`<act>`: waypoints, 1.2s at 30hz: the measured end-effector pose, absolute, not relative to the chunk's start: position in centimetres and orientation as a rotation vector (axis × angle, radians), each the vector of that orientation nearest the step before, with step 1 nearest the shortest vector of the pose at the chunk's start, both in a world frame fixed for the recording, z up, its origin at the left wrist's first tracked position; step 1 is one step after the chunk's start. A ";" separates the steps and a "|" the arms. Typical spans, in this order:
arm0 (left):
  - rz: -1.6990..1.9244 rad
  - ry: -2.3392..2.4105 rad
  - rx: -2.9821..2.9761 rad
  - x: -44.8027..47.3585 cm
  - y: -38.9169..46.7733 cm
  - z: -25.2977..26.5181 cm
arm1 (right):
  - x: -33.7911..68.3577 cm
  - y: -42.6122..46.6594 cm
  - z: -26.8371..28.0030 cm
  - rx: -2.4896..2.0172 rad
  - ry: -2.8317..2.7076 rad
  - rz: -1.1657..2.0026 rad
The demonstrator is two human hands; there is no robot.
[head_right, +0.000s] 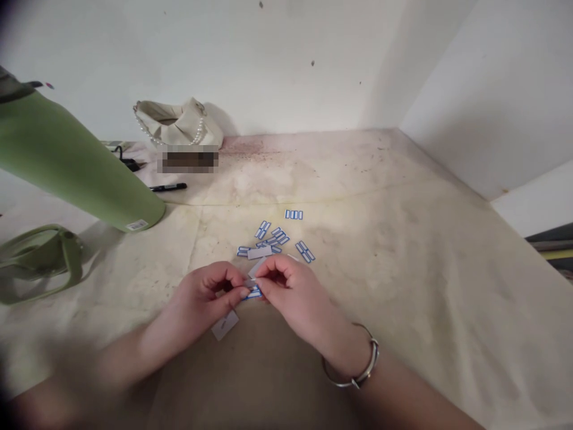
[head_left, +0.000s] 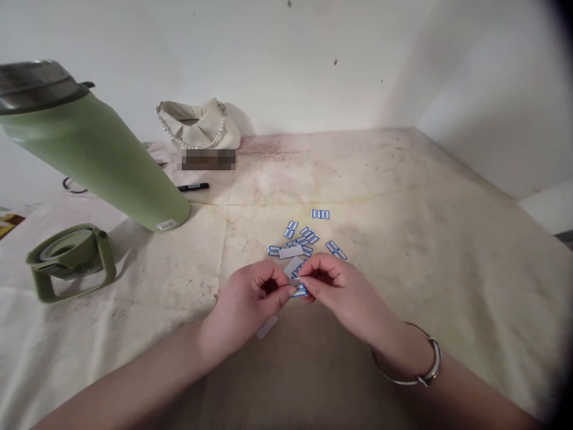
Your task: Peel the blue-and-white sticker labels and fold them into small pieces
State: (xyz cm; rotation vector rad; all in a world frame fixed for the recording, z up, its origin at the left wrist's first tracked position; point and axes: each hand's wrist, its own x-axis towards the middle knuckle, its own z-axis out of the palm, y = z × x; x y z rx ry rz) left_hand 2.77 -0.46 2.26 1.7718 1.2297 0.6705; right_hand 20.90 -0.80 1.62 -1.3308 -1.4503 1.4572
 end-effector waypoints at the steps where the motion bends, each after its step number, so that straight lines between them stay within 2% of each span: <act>1: 0.643 1.243 1.799 2.7 -0.4 2.1 | 20.9 -0.8 1.6 -1.331 -1.453 1.462; 7: 0.670 1.216 1.671 2.8 -0.3 1.6 | 21.4 -0.5 1.4 -1.343 -1.415 1.485; 13: 0.647 1.066 1.160 3.1 0.4 1.4 | 22.6 -0.2 1.1 -1.418 -1.336 1.194; 18: 0.497 1.007 1.048 3.2 0.6 1.7 | 22.7 -0.6 1.6 -1.152 -1.474 0.926; 25: 0.512 0.973 0.982 3.3 0.6 1.9 | 21.7 -1.1 1.4 -1.064 -1.766 0.915; 36: 0.514 0.925 1.018 3.3 0.6 1.7 | 21.7 -0.4 0.9 -1.103 -1.910 0.982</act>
